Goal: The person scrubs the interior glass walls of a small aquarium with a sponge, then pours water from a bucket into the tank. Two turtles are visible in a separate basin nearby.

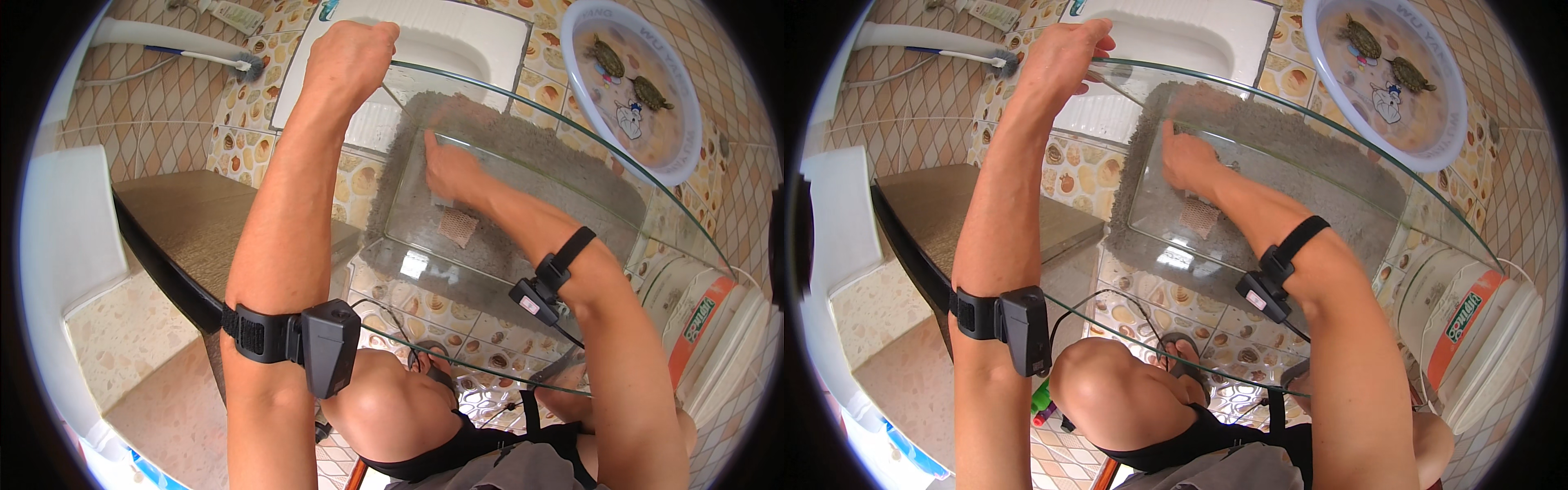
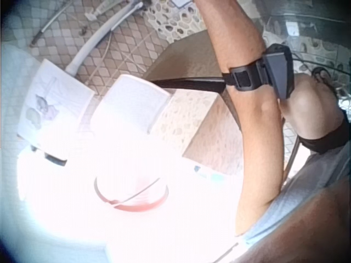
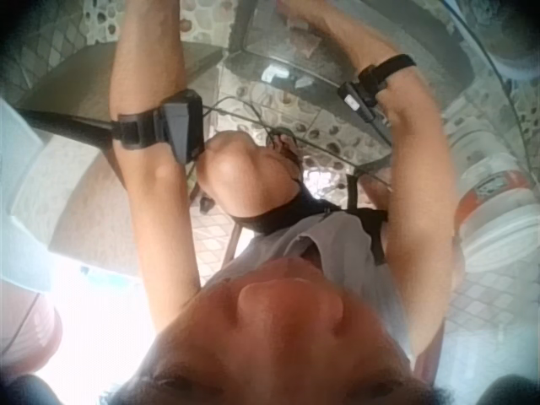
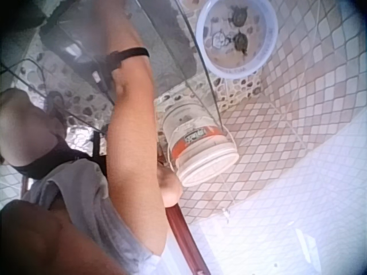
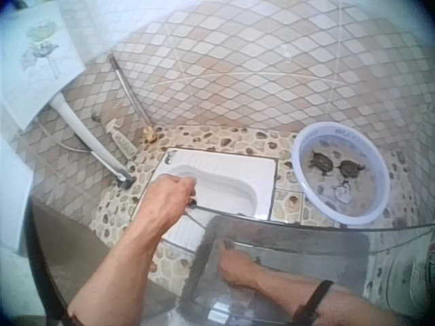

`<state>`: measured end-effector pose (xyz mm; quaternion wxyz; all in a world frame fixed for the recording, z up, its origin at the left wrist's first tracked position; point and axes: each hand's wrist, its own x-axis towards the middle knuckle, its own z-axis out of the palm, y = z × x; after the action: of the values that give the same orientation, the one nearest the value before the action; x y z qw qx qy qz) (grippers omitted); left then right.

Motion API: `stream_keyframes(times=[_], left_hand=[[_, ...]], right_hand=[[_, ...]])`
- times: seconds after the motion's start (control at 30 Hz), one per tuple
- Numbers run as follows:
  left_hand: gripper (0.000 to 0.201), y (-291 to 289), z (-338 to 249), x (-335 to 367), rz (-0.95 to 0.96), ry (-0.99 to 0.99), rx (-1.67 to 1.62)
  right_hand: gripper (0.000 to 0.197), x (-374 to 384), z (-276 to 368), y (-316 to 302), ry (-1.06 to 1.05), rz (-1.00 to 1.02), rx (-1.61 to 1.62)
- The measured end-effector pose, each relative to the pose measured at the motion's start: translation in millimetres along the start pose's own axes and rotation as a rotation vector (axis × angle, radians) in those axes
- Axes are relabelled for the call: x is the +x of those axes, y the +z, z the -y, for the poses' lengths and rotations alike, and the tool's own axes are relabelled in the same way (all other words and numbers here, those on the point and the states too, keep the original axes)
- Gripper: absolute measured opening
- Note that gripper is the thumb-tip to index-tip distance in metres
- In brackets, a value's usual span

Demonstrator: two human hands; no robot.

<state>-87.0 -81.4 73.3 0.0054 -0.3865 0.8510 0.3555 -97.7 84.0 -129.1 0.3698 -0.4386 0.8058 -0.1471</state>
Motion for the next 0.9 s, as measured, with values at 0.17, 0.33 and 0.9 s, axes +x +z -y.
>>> stream_keyframes(times=[0.17,0.33,0.9], left_hand=[[0.054,-1,-2,-1,0.010,0.003,0.025],[0.054,-1,-1,-2,0.009,0.019,-0.005],[0.053,-3,-2,-4,0.012,0.030,-0.022]], right_hand=[[0.065,13,7,-4,0.100,-0.066,0.082],[0.030,16,12,5,-0.232,-0.076,-0.119],[0.027,30,2,9,-0.400,-0.112,-0.184]])
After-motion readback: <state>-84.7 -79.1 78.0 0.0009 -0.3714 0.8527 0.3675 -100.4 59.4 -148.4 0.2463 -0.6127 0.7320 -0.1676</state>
